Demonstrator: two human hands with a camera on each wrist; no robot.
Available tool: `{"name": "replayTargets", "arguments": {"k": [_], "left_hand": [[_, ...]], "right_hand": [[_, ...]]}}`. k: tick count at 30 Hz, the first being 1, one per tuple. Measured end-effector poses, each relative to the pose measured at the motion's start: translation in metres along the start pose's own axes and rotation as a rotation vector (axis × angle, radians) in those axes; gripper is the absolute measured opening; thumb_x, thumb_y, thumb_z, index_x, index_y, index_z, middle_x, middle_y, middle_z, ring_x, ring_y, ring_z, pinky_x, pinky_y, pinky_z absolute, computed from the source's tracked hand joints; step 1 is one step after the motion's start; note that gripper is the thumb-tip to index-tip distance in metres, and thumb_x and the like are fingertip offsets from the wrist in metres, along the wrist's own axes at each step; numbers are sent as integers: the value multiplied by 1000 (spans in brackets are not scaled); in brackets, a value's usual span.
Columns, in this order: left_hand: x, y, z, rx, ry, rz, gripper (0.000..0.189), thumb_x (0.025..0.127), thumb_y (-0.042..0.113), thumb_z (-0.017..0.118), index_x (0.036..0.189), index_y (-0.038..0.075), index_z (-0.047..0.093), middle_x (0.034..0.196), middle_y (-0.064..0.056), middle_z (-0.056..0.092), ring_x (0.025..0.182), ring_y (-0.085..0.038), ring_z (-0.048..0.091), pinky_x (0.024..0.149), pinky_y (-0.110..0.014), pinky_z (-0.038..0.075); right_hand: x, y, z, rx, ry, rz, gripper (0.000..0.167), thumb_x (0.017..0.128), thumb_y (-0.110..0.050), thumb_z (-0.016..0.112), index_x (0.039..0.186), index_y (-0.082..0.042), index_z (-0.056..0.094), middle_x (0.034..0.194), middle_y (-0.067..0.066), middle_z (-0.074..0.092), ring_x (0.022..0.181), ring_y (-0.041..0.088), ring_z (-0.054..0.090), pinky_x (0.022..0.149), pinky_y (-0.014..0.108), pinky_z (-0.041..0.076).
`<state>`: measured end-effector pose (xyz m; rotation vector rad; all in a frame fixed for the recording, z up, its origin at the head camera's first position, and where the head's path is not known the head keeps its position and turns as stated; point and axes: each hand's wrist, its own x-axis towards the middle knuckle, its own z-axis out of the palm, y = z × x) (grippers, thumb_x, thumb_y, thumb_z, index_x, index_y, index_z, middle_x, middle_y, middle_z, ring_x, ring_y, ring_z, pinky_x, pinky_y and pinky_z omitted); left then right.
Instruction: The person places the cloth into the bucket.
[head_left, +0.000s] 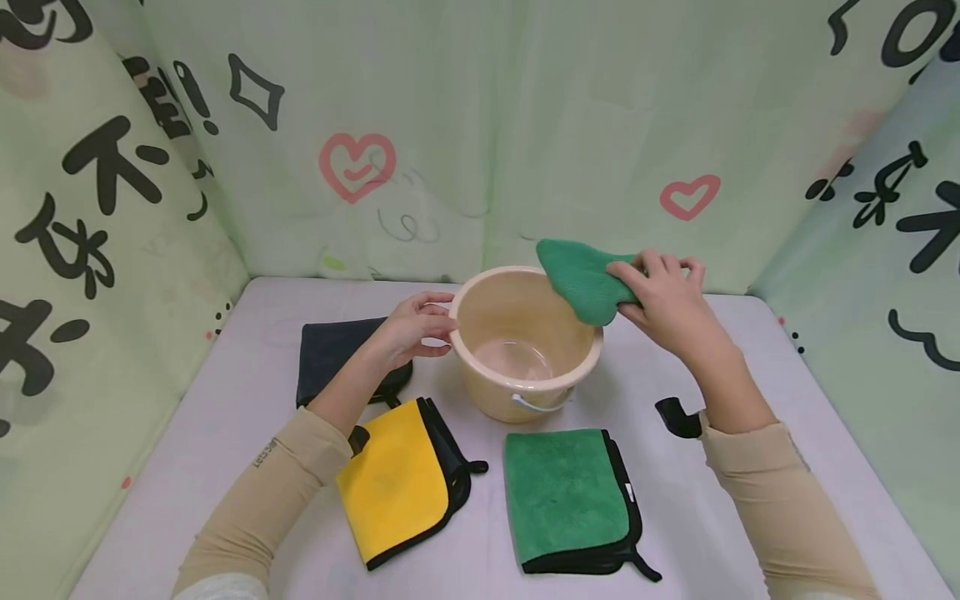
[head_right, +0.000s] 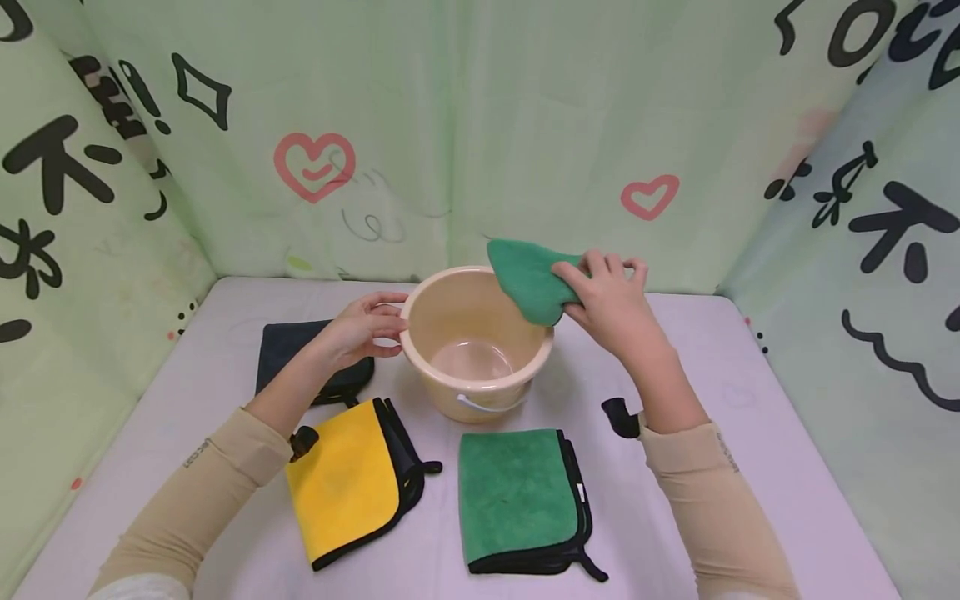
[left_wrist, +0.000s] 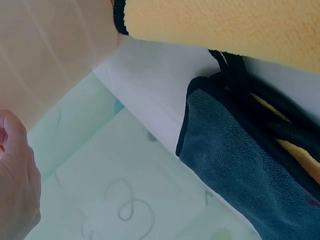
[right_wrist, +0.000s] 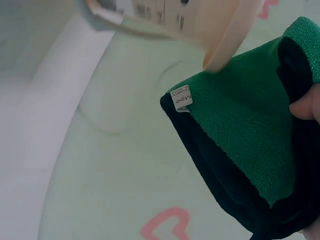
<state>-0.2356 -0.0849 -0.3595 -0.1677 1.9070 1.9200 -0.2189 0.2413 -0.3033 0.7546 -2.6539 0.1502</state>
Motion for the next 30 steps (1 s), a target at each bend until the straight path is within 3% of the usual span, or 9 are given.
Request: {"name": "replayTargets", "arguments": {"k": [5,18,30], "left_hand": [[-1,0,0,3,-2,1,44,87,6,60,128,15,46,102,-7,53,74,-19,57,70,-32,54],[0,-1,-2,-7,-18,9,45,86,6,62,127,14,45,104,-8,54,74,-19,56,67,-30,54],[-2,1,0,-6,-13,8,46,85,6,63,126,13,46,102,-7,55,72,-17,57,66,-29,54]], "right_hand": [[12,-18,11,-35,-31,-92,39,79,-13,69,113,-13,50,96,17,44,89,38,42,83,61,24],[31,-59,37,-155,-313,-214,43,82,-29,67,120,-22,50,109,13,45,99,35,43,90,59,25],[41,-71,60,-187,-427,-279,43,82,-32,67,121,-26,51,114,12,47,103,35,46,92,61,29]]}}
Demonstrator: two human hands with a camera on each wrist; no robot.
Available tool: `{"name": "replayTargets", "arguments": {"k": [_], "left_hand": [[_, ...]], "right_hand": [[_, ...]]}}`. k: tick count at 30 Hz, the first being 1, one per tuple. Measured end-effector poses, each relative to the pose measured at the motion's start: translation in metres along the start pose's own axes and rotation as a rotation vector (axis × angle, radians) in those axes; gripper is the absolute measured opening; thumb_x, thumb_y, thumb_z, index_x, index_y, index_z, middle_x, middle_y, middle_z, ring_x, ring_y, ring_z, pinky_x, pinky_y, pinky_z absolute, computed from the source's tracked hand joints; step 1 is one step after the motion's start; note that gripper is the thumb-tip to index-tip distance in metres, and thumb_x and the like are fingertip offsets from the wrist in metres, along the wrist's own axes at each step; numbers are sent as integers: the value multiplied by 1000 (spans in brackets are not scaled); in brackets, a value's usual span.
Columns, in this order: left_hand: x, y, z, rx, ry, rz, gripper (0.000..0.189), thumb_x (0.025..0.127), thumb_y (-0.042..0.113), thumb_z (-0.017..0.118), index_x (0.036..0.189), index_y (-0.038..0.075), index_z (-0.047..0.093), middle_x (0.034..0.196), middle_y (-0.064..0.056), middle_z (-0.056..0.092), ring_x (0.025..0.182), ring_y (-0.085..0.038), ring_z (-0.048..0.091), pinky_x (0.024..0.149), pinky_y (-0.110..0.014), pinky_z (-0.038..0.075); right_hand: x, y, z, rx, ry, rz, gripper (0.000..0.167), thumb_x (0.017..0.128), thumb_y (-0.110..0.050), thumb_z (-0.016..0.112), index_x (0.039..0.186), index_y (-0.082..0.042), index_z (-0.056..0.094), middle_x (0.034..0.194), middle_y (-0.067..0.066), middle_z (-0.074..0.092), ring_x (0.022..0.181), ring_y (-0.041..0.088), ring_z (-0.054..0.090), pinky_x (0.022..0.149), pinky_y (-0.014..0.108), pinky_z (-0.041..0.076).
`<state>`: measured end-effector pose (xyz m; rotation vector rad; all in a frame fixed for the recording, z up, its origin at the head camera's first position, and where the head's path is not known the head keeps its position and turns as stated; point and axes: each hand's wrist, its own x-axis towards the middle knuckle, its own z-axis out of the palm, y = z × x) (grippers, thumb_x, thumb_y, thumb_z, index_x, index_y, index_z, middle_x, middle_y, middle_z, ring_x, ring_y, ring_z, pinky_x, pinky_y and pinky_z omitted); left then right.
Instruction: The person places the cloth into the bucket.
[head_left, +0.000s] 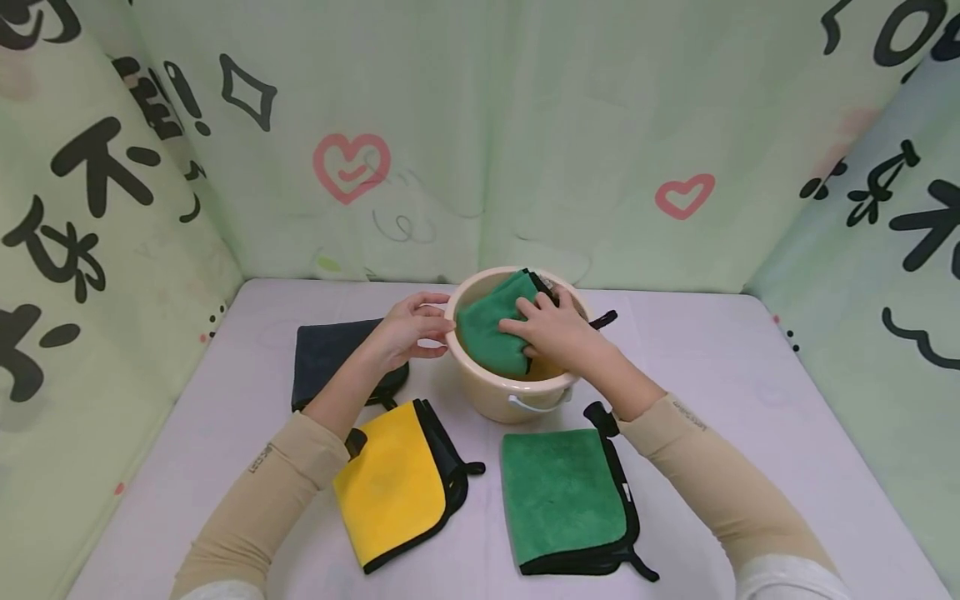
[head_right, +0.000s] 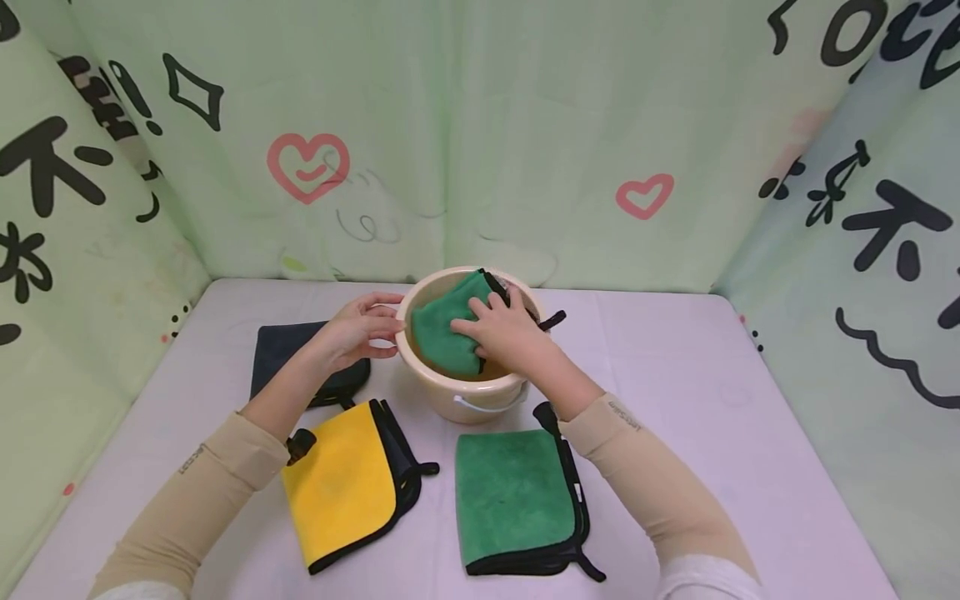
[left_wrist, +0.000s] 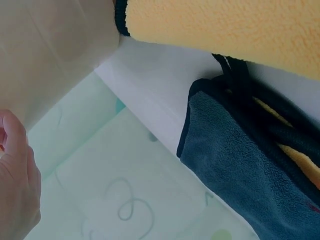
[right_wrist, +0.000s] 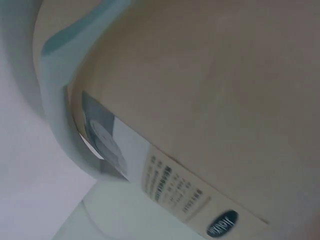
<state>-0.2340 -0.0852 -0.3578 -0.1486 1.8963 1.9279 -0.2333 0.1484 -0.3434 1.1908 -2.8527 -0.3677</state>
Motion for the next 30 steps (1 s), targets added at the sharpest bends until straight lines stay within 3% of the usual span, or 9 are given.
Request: {"name": "replayTargets", "arguments": {"k": [15,30], "left_hand": [[1,-2,-1,23,10,6,45,86,7,62,128,15,46,105,-9,54,76,-19,57,71,-32,54],[-1,-1,1,13,13,-2,45,87,7,61,129,14,45,104,-8,54,74,-18,56,71,-31,54]], "right_hand": [[22,-9,8,22,-373,5,48,93,-31,52,137,-26,35,132,11,37,122,31,33,100,58,21],[31,-11,11,-22,-532,-68,54,92,-33,51,140,-22,28,134,14,35,123,30,33,102,56,22]]}}
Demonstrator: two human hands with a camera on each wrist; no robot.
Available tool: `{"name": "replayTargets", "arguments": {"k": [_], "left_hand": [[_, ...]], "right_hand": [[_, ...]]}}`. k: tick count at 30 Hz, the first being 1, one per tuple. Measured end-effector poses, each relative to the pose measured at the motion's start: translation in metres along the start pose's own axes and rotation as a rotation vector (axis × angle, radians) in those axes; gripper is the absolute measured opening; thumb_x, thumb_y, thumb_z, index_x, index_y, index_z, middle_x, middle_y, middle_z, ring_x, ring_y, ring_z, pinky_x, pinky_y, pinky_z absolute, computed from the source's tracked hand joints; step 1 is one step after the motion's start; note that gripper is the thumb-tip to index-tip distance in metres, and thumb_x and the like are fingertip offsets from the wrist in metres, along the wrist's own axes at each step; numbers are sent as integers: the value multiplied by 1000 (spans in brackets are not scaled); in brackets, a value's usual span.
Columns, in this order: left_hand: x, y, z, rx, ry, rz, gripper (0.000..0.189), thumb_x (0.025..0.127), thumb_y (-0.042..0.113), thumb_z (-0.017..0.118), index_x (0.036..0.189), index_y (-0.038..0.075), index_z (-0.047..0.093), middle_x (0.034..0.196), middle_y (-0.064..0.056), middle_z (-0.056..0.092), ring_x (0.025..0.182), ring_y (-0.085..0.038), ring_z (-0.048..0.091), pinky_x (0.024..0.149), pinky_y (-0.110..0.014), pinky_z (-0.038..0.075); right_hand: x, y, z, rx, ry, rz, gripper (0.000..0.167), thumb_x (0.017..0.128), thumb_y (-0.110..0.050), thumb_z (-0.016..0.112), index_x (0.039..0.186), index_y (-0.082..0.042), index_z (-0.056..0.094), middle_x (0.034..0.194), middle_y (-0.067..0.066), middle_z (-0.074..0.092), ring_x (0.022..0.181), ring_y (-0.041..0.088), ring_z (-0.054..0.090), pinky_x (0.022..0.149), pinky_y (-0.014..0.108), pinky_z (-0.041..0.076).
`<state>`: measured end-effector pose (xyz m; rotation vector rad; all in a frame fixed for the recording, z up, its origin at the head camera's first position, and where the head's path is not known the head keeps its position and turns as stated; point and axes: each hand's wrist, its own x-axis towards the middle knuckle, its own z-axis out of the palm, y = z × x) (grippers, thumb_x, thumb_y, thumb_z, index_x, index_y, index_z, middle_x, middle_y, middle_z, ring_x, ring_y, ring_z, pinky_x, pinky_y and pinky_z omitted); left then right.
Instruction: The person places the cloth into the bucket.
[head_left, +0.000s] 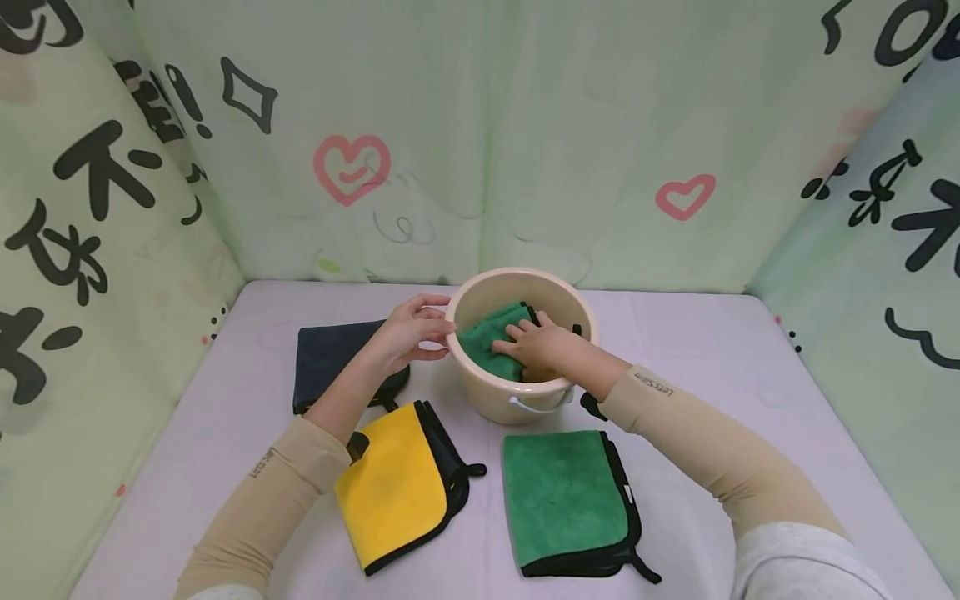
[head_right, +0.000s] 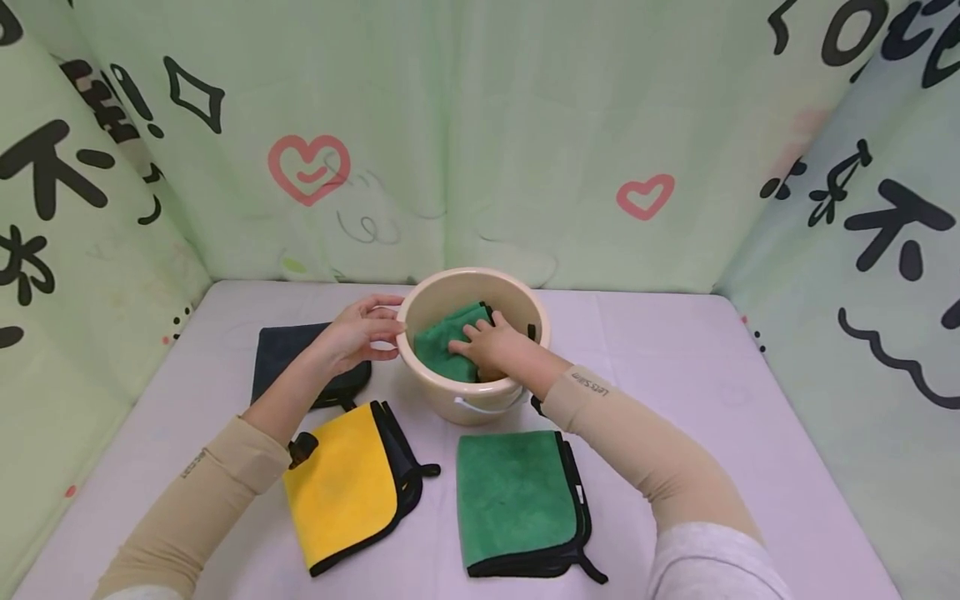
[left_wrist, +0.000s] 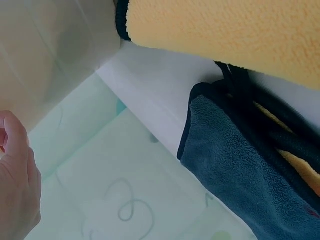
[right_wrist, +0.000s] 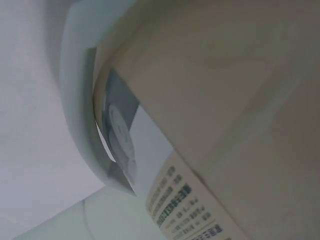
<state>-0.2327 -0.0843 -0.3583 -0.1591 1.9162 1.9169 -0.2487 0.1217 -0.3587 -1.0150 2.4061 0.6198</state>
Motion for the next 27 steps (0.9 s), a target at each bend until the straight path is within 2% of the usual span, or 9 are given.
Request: {"name": "replayTargets", "arguments": {"k": [12,18,22,27], "left_hand": [[1,-2,-1,-7,-9,14,44,87,7,61,128,14,45,102,-7,54,73,-18,56,71,-32,54],[0,-2,-2,-7,-9,16,45,87,7,60,128,14,45,102,-7,54,74,-18,56,73,-33,54],[1,-2,-1,-4,-2,10,45,87,7,61,129,15,45,104,-8,55,76,-19,56,74,-34,53],[0,-2,-1,0,2,9,45,87,7,61,128,15,45,105,-8,55,76,-19,56,74,-34,53]], "right_hand": [[3,1,3,13,-11,-17,49,92,-33,52,135,-23,30,128,12,38,116,28,36,99,53,26],[1,0,0,-11,1,-19,43,93,-29,52,130,-20,32,120,11,41,109,27,39,91,47,30],[-1,2,1,10,59,-18,40,92,-27,53,126,-20,34,118,10,41,108,27,40,87,45,31],[-6,7,4,87,219,-21,39,90,-28,57,123,-22,37,114,9,42,105,28,41,84,45,32]]}}
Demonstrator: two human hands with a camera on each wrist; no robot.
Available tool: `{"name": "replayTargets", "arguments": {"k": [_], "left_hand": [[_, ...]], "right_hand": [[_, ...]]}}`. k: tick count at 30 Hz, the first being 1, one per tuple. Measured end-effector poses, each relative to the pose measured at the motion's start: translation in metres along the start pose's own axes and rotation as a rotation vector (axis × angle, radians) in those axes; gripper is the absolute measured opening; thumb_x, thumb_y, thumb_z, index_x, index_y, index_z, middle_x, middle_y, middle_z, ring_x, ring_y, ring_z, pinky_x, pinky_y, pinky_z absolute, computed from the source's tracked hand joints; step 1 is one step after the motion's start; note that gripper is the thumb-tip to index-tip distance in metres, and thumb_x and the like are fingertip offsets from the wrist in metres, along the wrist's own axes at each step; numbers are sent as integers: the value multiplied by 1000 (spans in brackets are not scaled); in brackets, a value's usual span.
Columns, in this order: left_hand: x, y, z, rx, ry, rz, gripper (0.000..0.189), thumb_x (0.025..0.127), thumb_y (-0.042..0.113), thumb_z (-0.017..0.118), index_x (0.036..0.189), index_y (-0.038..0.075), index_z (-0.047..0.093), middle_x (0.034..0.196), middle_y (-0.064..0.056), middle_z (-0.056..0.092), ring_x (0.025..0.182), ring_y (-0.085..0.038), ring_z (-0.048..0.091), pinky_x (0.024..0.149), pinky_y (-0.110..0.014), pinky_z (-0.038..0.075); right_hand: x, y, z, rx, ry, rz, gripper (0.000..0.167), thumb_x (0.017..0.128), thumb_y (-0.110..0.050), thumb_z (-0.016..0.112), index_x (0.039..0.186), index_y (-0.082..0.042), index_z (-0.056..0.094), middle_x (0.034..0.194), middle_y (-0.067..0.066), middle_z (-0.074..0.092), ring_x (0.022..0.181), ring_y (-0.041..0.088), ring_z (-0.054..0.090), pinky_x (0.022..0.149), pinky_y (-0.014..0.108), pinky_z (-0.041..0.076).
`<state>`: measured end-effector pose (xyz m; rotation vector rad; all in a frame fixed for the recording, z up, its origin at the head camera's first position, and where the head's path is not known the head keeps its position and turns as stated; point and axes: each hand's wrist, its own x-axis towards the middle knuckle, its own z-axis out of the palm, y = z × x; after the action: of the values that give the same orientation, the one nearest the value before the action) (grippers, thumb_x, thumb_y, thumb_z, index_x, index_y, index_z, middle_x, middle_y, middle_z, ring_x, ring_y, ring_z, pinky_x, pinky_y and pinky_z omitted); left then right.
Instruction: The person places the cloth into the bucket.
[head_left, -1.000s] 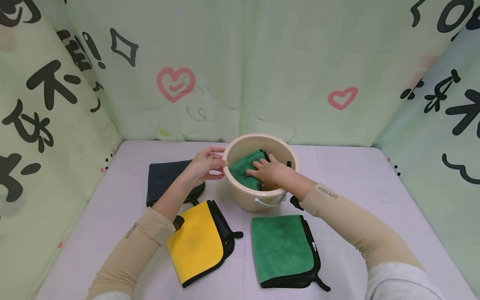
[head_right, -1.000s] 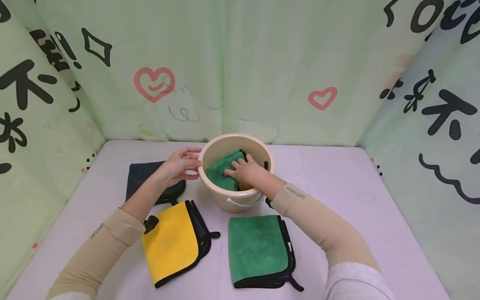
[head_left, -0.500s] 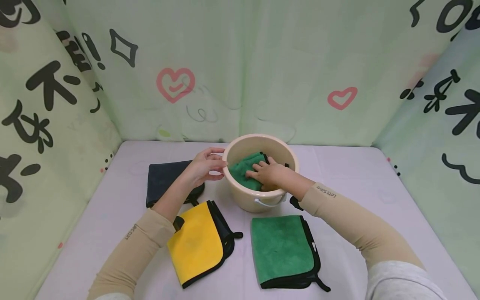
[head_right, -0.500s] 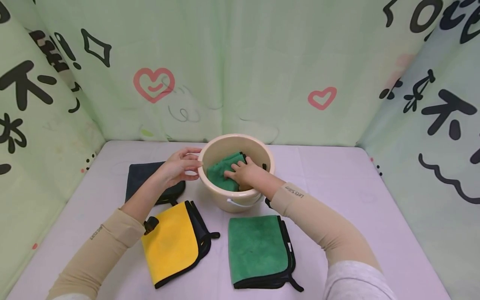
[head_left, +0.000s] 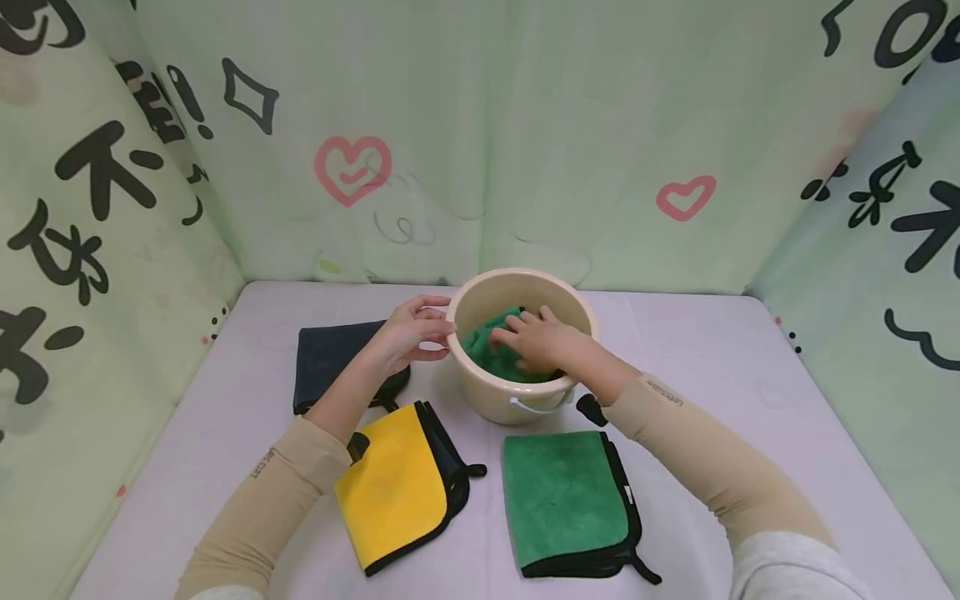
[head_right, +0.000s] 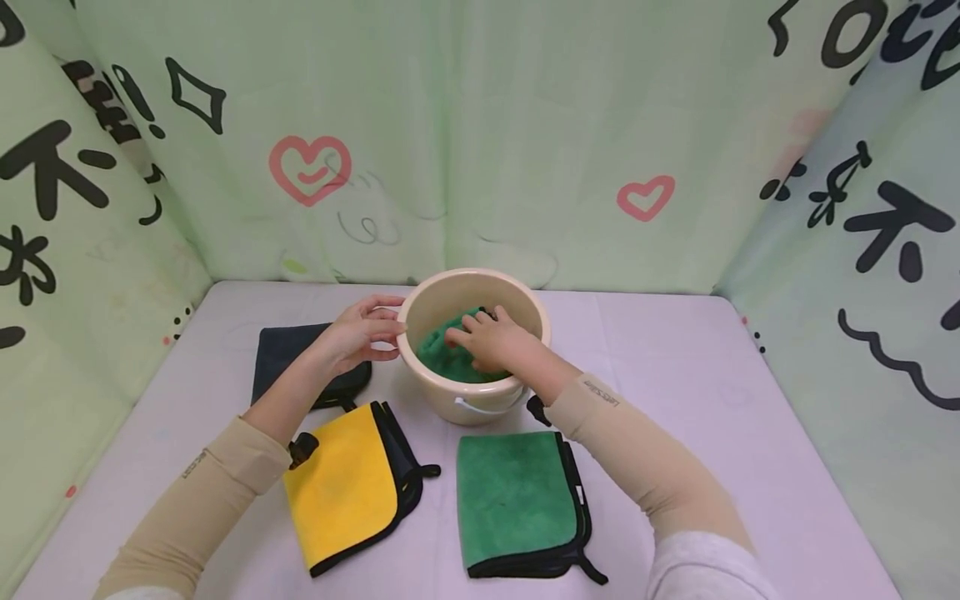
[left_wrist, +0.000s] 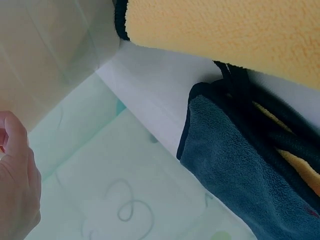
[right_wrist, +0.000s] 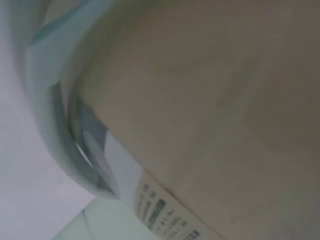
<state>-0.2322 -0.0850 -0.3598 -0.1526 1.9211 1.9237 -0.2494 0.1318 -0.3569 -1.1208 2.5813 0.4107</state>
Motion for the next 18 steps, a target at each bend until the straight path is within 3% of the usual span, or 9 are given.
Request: {"name": "replayTargets", "arguments": {"k": [4,11,18], "left_hand": [[0,0,0,-8,0,3,44,86,6,61,127,14,46,102,-8,54,74,-18,56,73,-33,54],[0,0,1,-9,-2,4,44,86,7,61,127,14,46,102,-8,54,74,-19,56,71,-32,54],[0,0,0,0,-2,2,44,87,8,61,127,15,45,103,-8,54,75,-19,56,72,-32,54]], "right_hand": [[-13,3,-5,122,163,11,40,88,-28,61,123,-21,44,115,9,45,109,30,42,89,50,31],[-54,3,-16,292,423,70,45,88,-30,61,128,-17,45,124,8,44,116,28,39,94,53,24],[-99,5,6,319,612,154,71,82,-43,63,141,-22,30,139,10,33,128,26,29,98,56,18]]}}
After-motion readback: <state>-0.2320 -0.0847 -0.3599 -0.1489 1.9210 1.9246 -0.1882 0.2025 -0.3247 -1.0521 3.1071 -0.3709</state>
